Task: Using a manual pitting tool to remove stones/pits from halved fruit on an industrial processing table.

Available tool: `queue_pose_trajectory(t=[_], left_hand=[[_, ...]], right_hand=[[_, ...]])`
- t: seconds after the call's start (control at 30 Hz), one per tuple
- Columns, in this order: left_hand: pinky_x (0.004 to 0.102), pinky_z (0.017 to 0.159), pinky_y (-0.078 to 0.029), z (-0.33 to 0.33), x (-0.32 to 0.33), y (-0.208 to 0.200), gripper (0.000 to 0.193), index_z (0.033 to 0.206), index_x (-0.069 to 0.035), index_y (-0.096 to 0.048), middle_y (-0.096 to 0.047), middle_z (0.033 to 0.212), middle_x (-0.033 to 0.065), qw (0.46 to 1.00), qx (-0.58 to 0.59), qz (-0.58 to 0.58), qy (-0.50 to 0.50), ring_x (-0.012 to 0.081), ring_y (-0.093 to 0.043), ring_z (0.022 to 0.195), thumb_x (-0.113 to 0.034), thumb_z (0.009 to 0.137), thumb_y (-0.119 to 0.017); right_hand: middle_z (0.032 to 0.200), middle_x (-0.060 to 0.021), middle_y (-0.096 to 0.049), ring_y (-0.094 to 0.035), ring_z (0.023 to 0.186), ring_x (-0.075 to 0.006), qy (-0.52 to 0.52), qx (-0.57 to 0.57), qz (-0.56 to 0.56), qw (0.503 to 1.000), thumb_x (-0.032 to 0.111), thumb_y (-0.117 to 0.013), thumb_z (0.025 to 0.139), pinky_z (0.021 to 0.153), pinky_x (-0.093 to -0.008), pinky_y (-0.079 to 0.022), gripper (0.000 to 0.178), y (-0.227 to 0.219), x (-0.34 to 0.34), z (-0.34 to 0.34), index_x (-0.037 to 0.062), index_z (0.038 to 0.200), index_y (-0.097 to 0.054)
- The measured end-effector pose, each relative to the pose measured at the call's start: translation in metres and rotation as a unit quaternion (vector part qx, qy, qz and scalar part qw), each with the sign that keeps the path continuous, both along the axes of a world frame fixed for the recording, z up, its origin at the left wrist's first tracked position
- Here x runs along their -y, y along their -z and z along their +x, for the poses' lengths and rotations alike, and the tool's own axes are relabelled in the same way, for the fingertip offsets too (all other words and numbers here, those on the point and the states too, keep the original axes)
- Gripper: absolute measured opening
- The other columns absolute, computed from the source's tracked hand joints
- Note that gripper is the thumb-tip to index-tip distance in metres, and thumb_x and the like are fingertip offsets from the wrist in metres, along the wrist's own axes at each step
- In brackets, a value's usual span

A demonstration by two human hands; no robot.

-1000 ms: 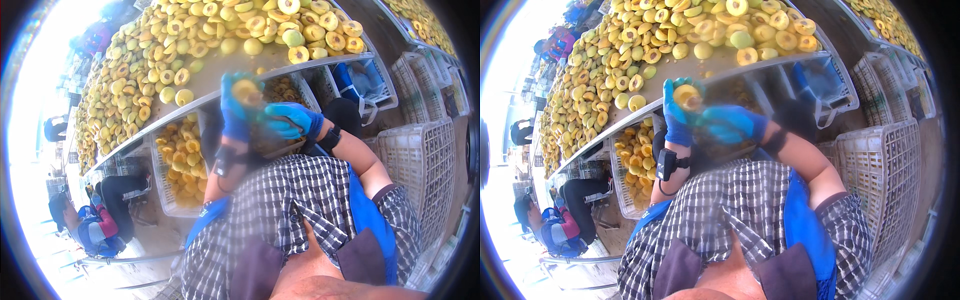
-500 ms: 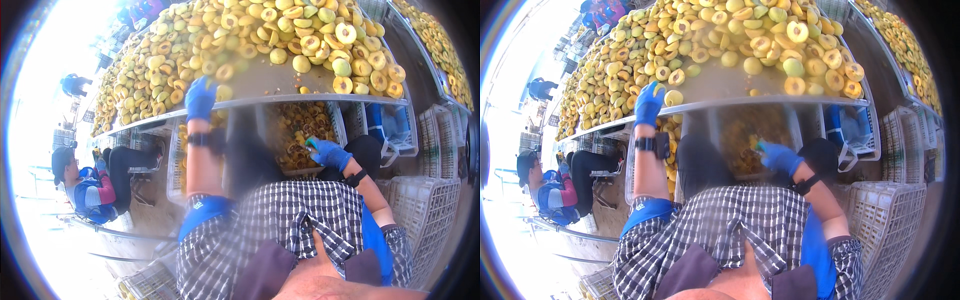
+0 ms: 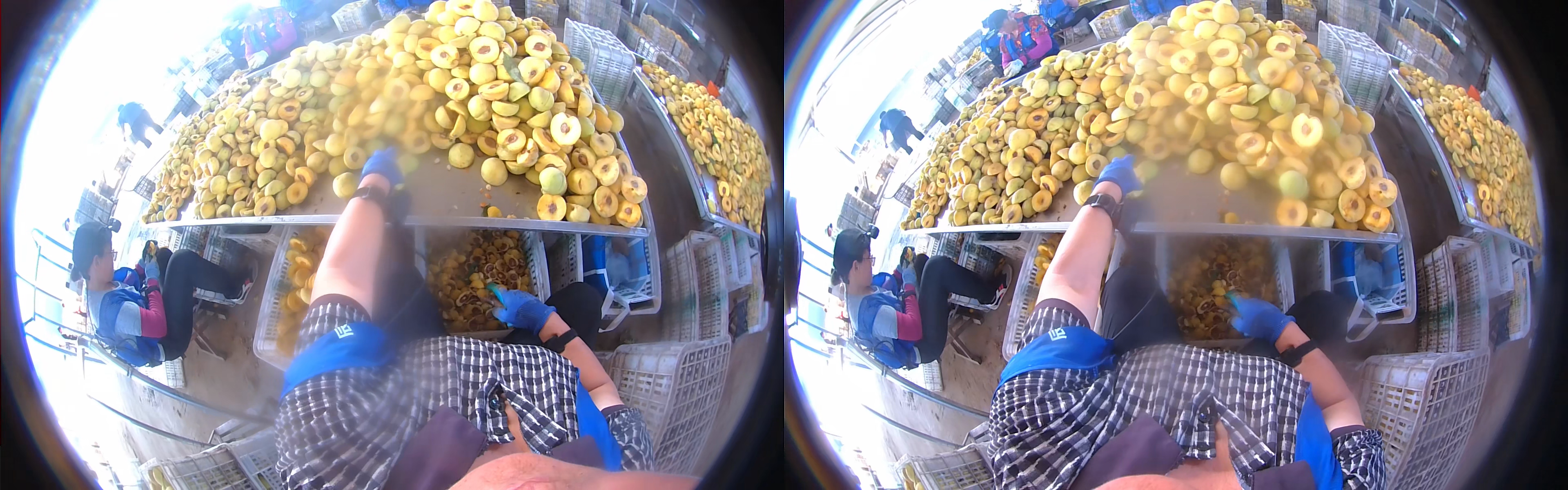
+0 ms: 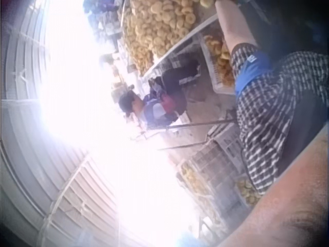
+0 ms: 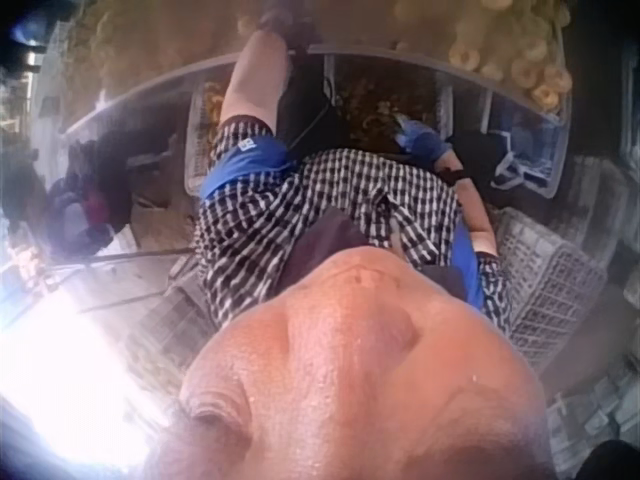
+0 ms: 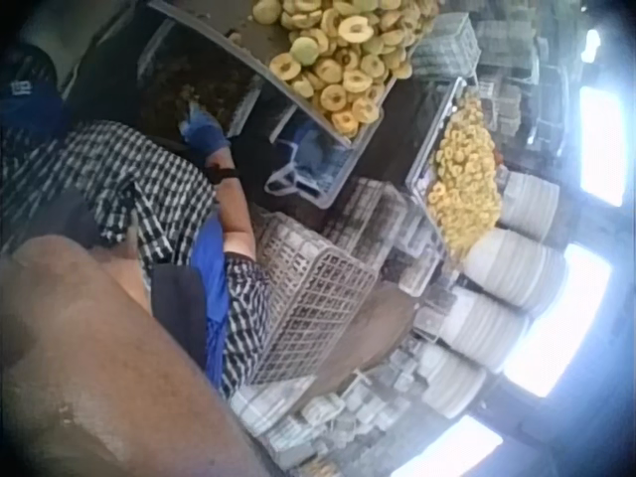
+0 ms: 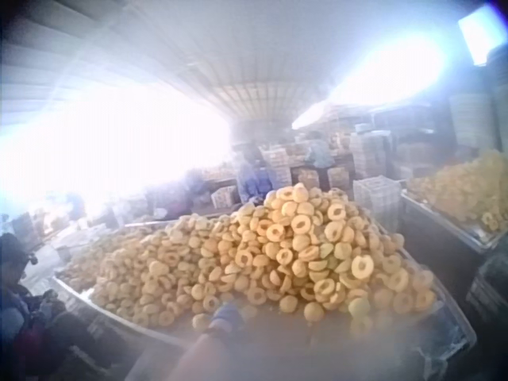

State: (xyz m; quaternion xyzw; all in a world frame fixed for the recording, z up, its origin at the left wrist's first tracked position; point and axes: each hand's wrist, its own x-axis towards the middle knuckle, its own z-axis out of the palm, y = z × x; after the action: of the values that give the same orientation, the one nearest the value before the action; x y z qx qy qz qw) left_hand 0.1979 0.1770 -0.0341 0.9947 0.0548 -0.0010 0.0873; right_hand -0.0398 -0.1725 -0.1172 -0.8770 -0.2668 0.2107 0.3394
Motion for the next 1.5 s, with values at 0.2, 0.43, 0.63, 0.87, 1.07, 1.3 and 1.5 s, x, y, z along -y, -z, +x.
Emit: queue_pose_trajectory(t=[0.2, 0.43, 0.63, 0.87, 1.07, 1.3, 1.5], left_hand=[[0.0422, 0.088, -0.052, -0.039, 0.010, 0.002, 0.048, 0.120, -0.005, -0.056, -0.062, 0.114, 0.0184, 0.916, 0.218, -0.318, 0.110, 0.0331, -0.062, 0.103, -0.022, 0.079, -0.073], [0.0430, 0.093, -0.053, -0.139, 0.101, -0.015, 0.029, 0.118, -0.002, -0.055, -0.061, 0.114, 0.0110, 0.481, -0.008, -0.877, 0.000, 0.0258, -0.062, 0.106, -0.004, 0.089, -0.059], [0.0314, 0.087, -0.052, -0.171, 0.143, -0.021, 0.036, 0.119, -0.002, -0.053, -0.060, 0.110, 0.0090, 0.518, 0.053, -0.851, 0.069, 0.0200, -0.059, 0.099, 0.000, 0.084, -0.066], [0.0278, 0.090, -0.048, -0.182, 0.147, -0.017, 0.036, 0.116, -0.002, -0.055, -0.060, 0.112, 0.0065, 0.805, 0.290, -0.466, 0.225, 0.0174, -0.059, 0.100, 0.000, 0.082, -0.066], [0.0286, 0.089, -0.049, -0.181, 0.151, -0.013, 0.045, 0.118, -0.001, -0.053, -0.060, 0.112, 0.0085, 0.799, 0.275, -0.507, 0.170, 0.0159, -0.060, 0.100, 0.005, 0.077, -0.069], [0.0284, 0.088, -0.049, -0.182, 0.143, -0.013, 0.044, 0.119, -0.001, -0.052, -0.061, 0.108, 0.0076, 0.751, 0.321, -0.561, 0.133, 0.0157, -0.060, 0.099, 0.008, 0.078, -0.066], [0.0286, 0.088, -0.049, -0.171, 0.138, 0.012, 0.040, 0.116, -0.001, -0.054, -0.060, 0.107, 0.0076, 0.765, 0.317, -0.538, 0.154, 0.0149, -0.059, 0.097, 0.006, 0.079, -0.067]], right_hand=[[0.087, -0.0242, -0.063, -0.064, 0.077, -0.0388, 0.009, 0.088, 0.019, 0.996, 0.021, -0.059, 0.087, 0.069, -0.0444, -0.049, 0.025, -0.014, -0.007, 0.001, 0.0005, 0.101, -0.059], [0.073, -0.0214, -0.061, -0.060, 0.065, -0.0392, 0.162, 0.189, 0.240, 0.938, 0.018, -0.062, 0.091, 0.056, -0.0431, -0.046, 0.024, -0.073, -0.036, 0.023, -0.0003, 0.106, -0.056], [0.076, -0.0236, -0.064, -0.063, 0.062, -0.0363, 0.207, 0.324, 0.172, 0.907, 0.021, -0.061, 0.091, 0.053, -0.0402, -0.050, 0.036, -0.090, -0.052, 0.024, -0.0002, 0.119, -0.054], [0.084, -0.0176, -0.065, -0.062, 0.056, -0.0302, 0.228, 0.333, 0.116, 0.908, 0.019, -0.056, 0.091, 0.049, -0.0383, -0.050, 0.032, -0.080, -0.053, 0.019, 0.0008, 0.116, -0.054], [0.105, -0.0194, -0.058, -0.062, 0.065, -0.0238, 0.143, 0.462, 0.019, 0.875, 0.009, -0.050, 0.092, 0.052, -0.0334, -0.050, 0.027, -0.072, -0.051, 0.014, 0.0006, 0.117, -0.053], [0.079, 0.0015, -0.058, -0.057, 0.073, -0.0069, 0.164, -0.131, 0.273, 0.939, 0.025, -0.054, 0.099, 0.061, -0.0215, -0.045, 0.025, -0.066, -0.028, 0.018, 0.0050, 0.113, -0.059], [0.087, -0.0092, -0.059, -0.060, 0.066, -0.0131, 0.211, 0.032, 0.339, 0.916, 0.010, -0.050, 0.098, 0.060, -0.0297, -0.050, 0.018, -0.047, -0.034, 0.020, 0.0030, 0.112, -0.057]])
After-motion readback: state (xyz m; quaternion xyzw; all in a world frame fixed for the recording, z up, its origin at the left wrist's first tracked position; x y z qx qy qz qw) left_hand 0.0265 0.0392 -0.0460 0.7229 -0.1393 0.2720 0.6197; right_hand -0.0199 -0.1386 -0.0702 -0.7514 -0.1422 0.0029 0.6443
